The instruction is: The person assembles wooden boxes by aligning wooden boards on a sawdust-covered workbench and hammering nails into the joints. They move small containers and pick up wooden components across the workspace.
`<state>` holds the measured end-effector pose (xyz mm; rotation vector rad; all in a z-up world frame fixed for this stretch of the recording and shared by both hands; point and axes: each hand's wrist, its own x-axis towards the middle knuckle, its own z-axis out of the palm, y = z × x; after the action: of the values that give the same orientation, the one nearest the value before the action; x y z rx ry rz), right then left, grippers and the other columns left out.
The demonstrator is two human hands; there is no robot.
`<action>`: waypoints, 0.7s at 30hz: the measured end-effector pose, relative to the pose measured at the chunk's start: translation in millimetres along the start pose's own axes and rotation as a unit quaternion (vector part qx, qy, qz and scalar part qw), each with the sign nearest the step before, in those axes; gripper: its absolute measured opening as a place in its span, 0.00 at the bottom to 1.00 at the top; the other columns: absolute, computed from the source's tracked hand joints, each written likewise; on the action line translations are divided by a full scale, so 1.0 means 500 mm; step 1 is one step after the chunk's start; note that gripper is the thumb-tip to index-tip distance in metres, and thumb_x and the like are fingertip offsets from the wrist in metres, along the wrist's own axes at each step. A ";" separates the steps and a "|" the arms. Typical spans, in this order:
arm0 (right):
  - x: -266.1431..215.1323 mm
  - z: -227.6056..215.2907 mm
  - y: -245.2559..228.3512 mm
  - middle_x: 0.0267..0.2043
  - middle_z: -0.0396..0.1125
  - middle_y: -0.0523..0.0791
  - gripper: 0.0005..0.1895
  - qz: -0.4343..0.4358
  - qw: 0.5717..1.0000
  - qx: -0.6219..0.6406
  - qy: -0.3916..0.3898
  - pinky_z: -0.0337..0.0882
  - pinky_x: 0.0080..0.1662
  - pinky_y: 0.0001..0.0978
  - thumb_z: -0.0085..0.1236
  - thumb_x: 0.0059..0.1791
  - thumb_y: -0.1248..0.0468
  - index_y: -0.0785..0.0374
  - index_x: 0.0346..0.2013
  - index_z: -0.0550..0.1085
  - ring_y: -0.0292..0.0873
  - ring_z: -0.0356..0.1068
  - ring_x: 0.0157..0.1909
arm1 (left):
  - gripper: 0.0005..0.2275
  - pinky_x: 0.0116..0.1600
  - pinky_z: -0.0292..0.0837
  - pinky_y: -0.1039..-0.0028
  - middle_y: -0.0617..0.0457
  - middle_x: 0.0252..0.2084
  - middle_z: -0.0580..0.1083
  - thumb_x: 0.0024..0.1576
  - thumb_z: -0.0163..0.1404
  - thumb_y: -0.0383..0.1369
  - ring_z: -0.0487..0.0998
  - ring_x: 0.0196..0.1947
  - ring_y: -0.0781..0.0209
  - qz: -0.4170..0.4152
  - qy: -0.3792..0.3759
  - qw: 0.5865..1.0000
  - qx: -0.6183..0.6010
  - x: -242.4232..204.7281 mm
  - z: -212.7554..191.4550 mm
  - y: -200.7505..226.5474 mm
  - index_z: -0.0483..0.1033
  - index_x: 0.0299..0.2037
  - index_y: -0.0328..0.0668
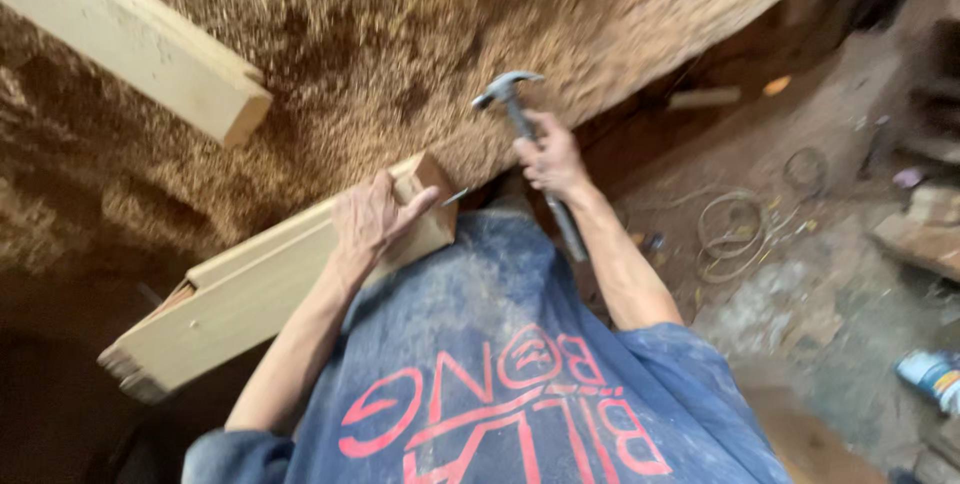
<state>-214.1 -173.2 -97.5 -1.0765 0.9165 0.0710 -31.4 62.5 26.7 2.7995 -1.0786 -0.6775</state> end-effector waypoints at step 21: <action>0.390 -0.285 -0.517 0.42 0.73 0.53 0.07 -0.477 0.713 -0.514 0.028 0.76 0.43 0.39 0.54 0.52 0.65 0.65 0.40 0.77 0.50 0.75 0.41 | 0.22 0.58 0.65 0.60 0.50 0.44 0.78 0.57 0.48 0.56 0.76 0.48 0.55 -0.103 0.244 0.958 0.113 -0.023 0.124 0.019 0.79 0.44 0.48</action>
<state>-54.8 -487.5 -63.8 -2.5181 0.1836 -0.3650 -71.0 68.9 -22.6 3.0464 -0.8166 0.1491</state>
